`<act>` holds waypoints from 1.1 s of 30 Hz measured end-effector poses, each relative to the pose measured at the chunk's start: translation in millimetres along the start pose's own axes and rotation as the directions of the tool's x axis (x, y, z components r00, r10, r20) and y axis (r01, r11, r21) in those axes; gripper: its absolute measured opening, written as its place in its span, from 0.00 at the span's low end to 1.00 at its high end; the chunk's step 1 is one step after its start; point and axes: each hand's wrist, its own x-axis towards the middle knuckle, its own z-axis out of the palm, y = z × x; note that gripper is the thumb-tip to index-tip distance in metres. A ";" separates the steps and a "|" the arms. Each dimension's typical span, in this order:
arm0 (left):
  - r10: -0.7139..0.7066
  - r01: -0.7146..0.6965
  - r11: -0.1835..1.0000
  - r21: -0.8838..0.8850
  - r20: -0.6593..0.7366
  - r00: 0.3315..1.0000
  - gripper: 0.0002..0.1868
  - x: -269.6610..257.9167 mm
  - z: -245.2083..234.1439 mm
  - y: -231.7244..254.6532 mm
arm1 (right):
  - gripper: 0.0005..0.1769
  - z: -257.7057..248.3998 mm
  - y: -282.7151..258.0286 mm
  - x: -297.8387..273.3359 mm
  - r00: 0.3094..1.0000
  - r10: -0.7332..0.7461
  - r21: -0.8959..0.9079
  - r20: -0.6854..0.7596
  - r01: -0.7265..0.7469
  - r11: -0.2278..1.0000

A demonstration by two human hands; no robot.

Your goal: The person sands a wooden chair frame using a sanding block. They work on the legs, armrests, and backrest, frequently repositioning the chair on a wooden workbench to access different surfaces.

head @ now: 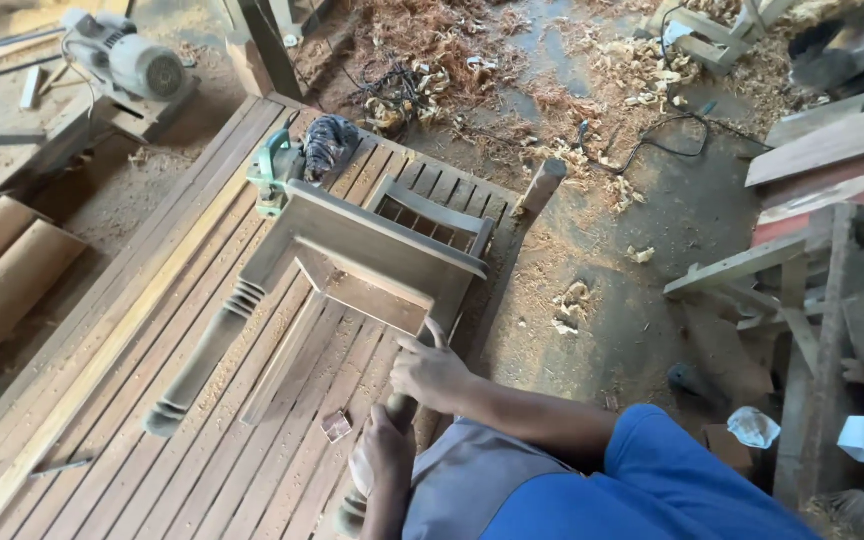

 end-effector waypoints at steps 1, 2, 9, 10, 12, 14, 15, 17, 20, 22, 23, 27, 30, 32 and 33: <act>0.005 -0.005 1.000 -0.001 -0.004 1.000 0.19 2.1 6.5 -2.9 | 0.11 -1.3 -2.3 -5.3 1.000 0.003 -0.004 -0.005 -0.003 1.000; 0.013 -0.014 0.999 -0.050 -0.017 1.000 0.18 4.3 12.8 -6.4 | 0.10 -2.4 -5.0 -10.2 0.998 0.026 0.013 -0.058 -0.025 1.000; -0.075 0.070 0.997 0.042 0.138 0.988 0.18 -0.8 -28.7 13.4 | 0.18 -17.6 -12.9 30.0 0.959 0.101 0.176 0.264 -0.151 0.973; -0.071 0.066 0.997 0.042 0.129 0.989 0.18 -2.0 -28.4 13.9 | 0.18 -16.5 -12.7 20.2 0.961 0.102 0.174 0.255 -0.149 0.973; -0.025 0.020 0.998 0.068 0.068 0.997 0.16 -4.3 -27.8 14.3 | 0.11 -13.1 -12.5 2.0 1.000 0.014 0.050 0.008 -0.014 0.999; -0.034 0.029 0.998 0.054 0.090 0.995 0.16 -1.9 -29.7 17.1 | 0.11 -7.1 -10.5 1.5 1.000 0.024 0.060 0.017 -0.025 0.998; -0.042 0.036 0.998 0.053 0.123 0.992 0.16 -3.9 -32.0 14.6 | 0.12 -2.6 -13.5 0.5 0.999 0.042 0.084 0.029 -0.044 0.995; -0.054 0.050 0.998 0.030 0.116 0.992 0.17 -0.3 -25.9 13.1 | 0.13 -36.2 -18.4 18.7 0.976 0.065 0.135 0.206 -0.094 0.986; -0.059 0.059 0.998 0.004 0.123 0.991 0.18 -2.3 -21.0 10.5 | 0.16 -49.9 -23.0 34.6 0.887 0.099 0.124 0.452 -0.172 0.977; -0.056 0.057 0.998 -0.006 0.118 0.991 0.17 -2.0 -30.6 13.2 | 0.17 -44.0 -22.4 30.7 0.852 0.117 0.069 0.510 -0.176 0.982; -0.061 0.060 0.998 0.009 0.139 0.988 0.16 -3.8 -39.0 18.8 | 0.15 -38.5 -19.6 20.1 0.917 0.094 0.106 0.387 -0.146 0.984; -0.049 0.046 0.998 0.032 0.110 0.993 0.17 -3.0 -35.2 16.5 | 0.13 -26.0 -14.6 -1.1 0.996 0.016 0.076 0.088 -0.023 0.997; -0.088 0.085 0.996 0.036 0.123 0.989 0.20 -1.4 -32.0 16.4 | 0.14 -38.4 -14.8 2.2 0.987 0.012 0.114 0.162 -0.031 0.993; -0.038 0.037 0.999 0.025 0.072 0.997 0.20 -5.1 -25.5 11.0 | 0.14 -10.0 -13.9 15.8 0.981 0.031 0.108 0.194 -0.053 0.993; 0.011 -0.011 1.000 0.012 0.001 1.000 0.19 -0.6 -23.1 11.3 | 0.14 1.9 -9.1 26.8 0.977 0.043 0.091 0.211 -0.063 0.994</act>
